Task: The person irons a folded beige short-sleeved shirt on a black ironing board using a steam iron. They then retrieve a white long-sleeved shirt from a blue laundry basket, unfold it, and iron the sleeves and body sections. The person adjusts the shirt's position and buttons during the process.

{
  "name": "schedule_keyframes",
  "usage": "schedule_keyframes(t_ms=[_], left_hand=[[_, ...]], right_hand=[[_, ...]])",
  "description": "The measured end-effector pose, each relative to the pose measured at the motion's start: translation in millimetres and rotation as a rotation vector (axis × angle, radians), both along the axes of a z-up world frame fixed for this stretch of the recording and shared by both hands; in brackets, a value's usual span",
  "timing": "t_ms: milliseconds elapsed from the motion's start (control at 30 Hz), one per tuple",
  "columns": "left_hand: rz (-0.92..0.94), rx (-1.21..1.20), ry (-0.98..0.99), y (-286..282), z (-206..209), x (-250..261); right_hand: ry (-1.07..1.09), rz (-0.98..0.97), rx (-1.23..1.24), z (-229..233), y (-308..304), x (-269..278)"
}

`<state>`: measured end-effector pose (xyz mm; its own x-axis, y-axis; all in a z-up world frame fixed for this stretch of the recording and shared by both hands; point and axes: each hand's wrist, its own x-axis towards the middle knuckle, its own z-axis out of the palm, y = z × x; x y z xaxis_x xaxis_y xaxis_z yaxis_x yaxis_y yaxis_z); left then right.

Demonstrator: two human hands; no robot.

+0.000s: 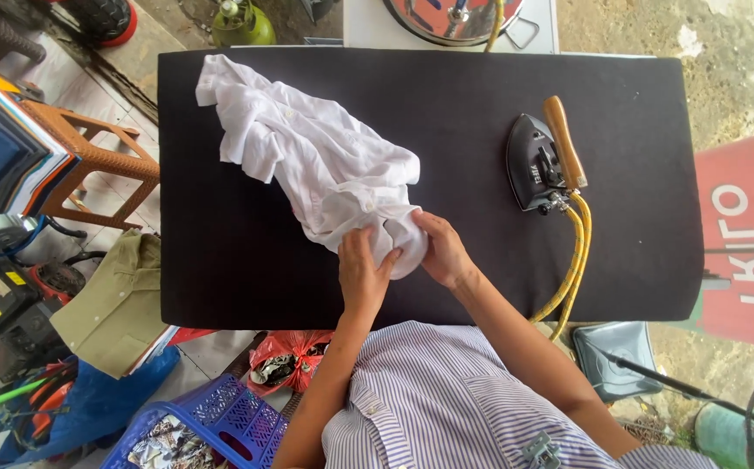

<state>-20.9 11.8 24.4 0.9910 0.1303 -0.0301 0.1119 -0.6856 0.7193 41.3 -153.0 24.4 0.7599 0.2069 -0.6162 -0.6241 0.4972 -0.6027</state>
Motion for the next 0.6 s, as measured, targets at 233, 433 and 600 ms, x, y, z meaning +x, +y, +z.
schedule_keyframes(t_ms=[233,433,600], left_hand=[[-0.165,0.305,-0.046,-10,-38,-25],[-0.064,-0.06,0.094,2,-51,-28],[0.494,-0.98,-0.05,19,-5,-39]], right_hand=[[0.253,-0.175,0.247,73,21,-3],[0.105,-0.207,0.069,32,15,1],[0.058,-0.3,0.038,-26,-21,14]])
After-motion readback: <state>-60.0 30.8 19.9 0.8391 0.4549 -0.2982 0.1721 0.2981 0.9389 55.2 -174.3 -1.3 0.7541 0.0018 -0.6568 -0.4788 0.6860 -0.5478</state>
